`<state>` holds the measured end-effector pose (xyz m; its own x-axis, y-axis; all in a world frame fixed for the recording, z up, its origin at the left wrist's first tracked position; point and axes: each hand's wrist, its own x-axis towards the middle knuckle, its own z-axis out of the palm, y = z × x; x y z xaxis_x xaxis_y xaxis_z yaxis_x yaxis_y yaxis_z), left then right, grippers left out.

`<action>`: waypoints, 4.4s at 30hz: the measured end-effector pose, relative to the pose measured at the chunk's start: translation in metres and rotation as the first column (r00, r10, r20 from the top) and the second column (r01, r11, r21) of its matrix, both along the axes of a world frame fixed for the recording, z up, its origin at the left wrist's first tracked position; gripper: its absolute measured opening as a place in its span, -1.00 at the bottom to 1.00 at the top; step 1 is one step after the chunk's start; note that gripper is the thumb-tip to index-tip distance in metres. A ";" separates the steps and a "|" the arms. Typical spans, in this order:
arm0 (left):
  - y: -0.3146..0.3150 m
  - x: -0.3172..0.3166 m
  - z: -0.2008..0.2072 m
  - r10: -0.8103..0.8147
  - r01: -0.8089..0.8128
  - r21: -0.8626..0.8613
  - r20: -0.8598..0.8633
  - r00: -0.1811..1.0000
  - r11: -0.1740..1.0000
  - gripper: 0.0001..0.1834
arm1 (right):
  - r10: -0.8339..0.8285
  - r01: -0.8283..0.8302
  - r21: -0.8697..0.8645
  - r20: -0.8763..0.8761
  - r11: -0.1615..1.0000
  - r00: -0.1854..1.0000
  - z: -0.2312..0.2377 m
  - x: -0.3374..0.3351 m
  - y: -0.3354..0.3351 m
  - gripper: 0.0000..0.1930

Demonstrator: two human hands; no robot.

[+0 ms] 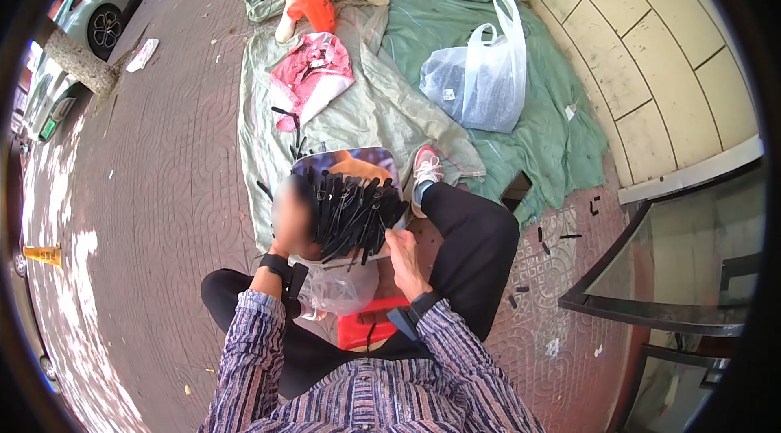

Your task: Sorting and preparing black plastic cable ties.

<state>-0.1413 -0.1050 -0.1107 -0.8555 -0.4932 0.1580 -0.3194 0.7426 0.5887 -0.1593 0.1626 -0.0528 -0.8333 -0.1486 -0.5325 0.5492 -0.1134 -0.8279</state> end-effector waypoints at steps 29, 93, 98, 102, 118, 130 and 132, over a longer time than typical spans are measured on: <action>0.007 0.001 0.042 0.085 -0.084 -0.022 0.044 0.995 0.996 -0.67 | 0.126 -0.116 0.168 -0.045 0.979 0.991 0.021 -0.016 -0.012 -0.53; -0.082 0.105 -0.145 0.141 -0.157 -0.047 0.732 0.666 0.987 -0.64 | 0.908 0.118 0.981 -0.190 0.157 0.373 0.155 -0.084 0.081 -0.84; -0.073 0.120 -0.153 0.173 -0.150 -0.099 0.749 0.639 0.984 -0.67 | 0.921 0.078 0.991 -0.130 0.108 0.367 0.159 -0.089 0.060 -0.85; -0.094 0.123 -0.147 0.013 -0.098 0.093 0.654 0.756 0.991 -0.78 | 0.935 0.072 0.995 -0.095 0.075 0.343 0.158 -0.091 0.054 -0.83; -0.084 0.097 -0.150 -0.384 0.392 0.062 0.396 0.834 0.918 -0.78 | 0.943 0.082 0.996 -0.051 0.025 0.327 0.159 -0.090 0.037 -0.81; -0.098 0.061 -0.148 -0.187 0.028 0.367 0.404 0.895 0.930 -0.76 | 0.941 0.109 0.994 -0.042 0.005 0.337 0.158 -0.091 0.033 -0.81; -0.084 0.036 -0.149 -0.190 0.055 0.369 0.341 0.921 0.928 -0.70 | 0.940 0.124 0.992 -0.038 -0.005 0.339 0.158 -0.092 0.033 -0.82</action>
<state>-0.1058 -0.1893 -0.2595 -0.8759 -0.3453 -0.3368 -0.4804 0.5606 0.6745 -0.2514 0.1952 0.1049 -0.7977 -0.6007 -0.0533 -0.5996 0.7995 -0.0355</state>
